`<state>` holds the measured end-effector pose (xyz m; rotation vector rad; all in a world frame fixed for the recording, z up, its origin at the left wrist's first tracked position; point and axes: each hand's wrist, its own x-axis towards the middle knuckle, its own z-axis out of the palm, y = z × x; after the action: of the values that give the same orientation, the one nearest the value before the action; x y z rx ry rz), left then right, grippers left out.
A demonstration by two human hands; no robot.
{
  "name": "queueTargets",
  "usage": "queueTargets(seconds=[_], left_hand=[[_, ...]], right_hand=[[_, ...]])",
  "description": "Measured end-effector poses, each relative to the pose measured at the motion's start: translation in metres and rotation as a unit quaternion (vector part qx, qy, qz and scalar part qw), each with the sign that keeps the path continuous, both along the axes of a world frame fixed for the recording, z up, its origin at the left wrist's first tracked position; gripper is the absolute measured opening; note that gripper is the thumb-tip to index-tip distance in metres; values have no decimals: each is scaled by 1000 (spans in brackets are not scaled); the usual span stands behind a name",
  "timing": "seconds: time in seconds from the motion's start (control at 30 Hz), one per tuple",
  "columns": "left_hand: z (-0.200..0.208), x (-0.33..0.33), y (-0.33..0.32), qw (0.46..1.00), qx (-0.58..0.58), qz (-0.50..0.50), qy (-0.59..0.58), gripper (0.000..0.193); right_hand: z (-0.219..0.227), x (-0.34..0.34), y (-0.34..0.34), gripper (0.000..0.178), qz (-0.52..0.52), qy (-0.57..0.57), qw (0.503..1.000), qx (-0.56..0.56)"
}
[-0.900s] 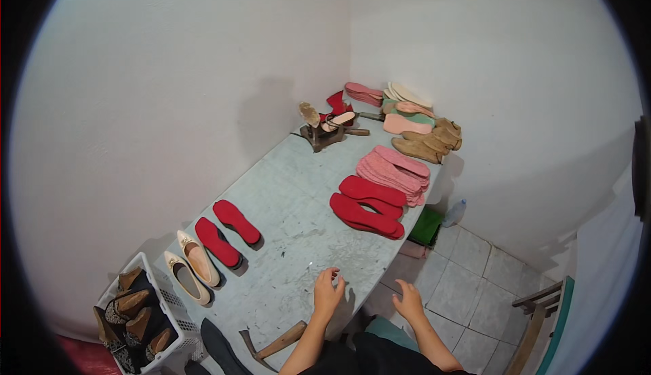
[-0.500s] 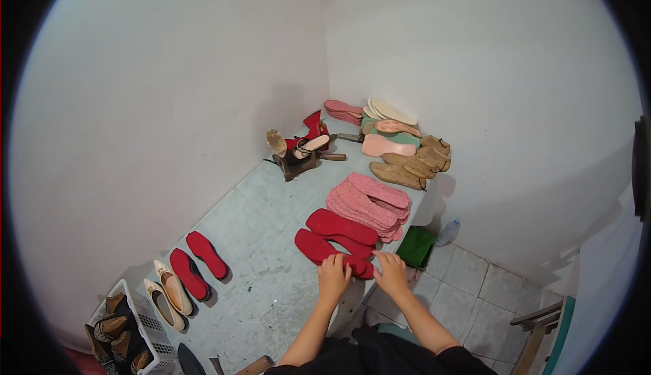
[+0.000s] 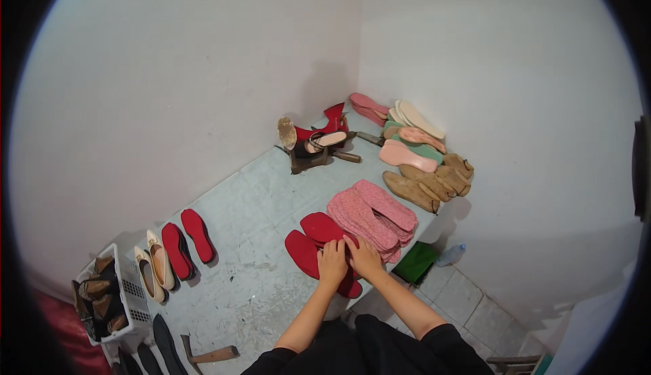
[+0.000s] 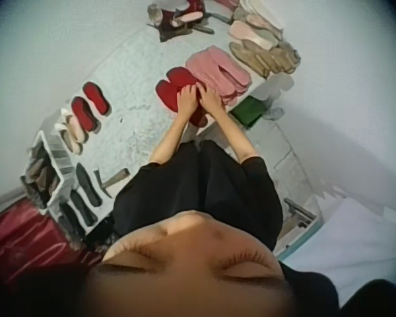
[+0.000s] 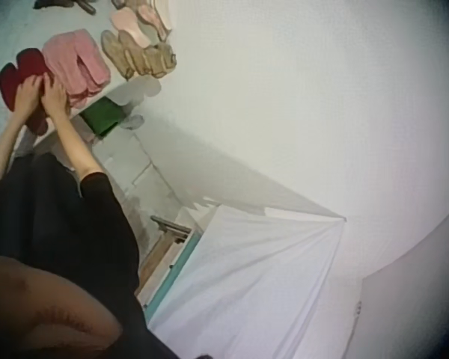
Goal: The person assembles a shoe by joining the shoe sole and shoe upper with a hammer.
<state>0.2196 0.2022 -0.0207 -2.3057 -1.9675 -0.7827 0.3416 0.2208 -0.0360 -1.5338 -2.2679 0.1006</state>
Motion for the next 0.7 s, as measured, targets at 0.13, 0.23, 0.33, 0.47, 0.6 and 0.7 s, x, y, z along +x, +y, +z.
queueTargets(seconds=[0.13, 0.23, 0.33, 0.47, 0.6, 0.7], left_hand=[[4, -13, -4, 999, 4, 32, -3, 41], [10, -21, -4, 994, 12, 71, -83, 44], [22, -25, -1, 941, 36, 85, -326, 51], [39, -31, -3, 612, -102, -2, -784, 44], [51, -34, -24, 562, -119, -10, -819, 34], [56, -43, -55, 606, -80, 31, -791, 41]], right_hand=[[1, -2, -3, 60, 16, -14, 999, 28], [14, 2, -4, 60, -13, -2, 999, 49], [35, 3, -10, 57, 35, 141, 989, 41], [67, -9, -25, 67, 112, 270, 955, -51], [69, -23, -34, 68, 178, 257, 950, -16], [74, -48, -46, 61, 219, 274, 935, -57]])
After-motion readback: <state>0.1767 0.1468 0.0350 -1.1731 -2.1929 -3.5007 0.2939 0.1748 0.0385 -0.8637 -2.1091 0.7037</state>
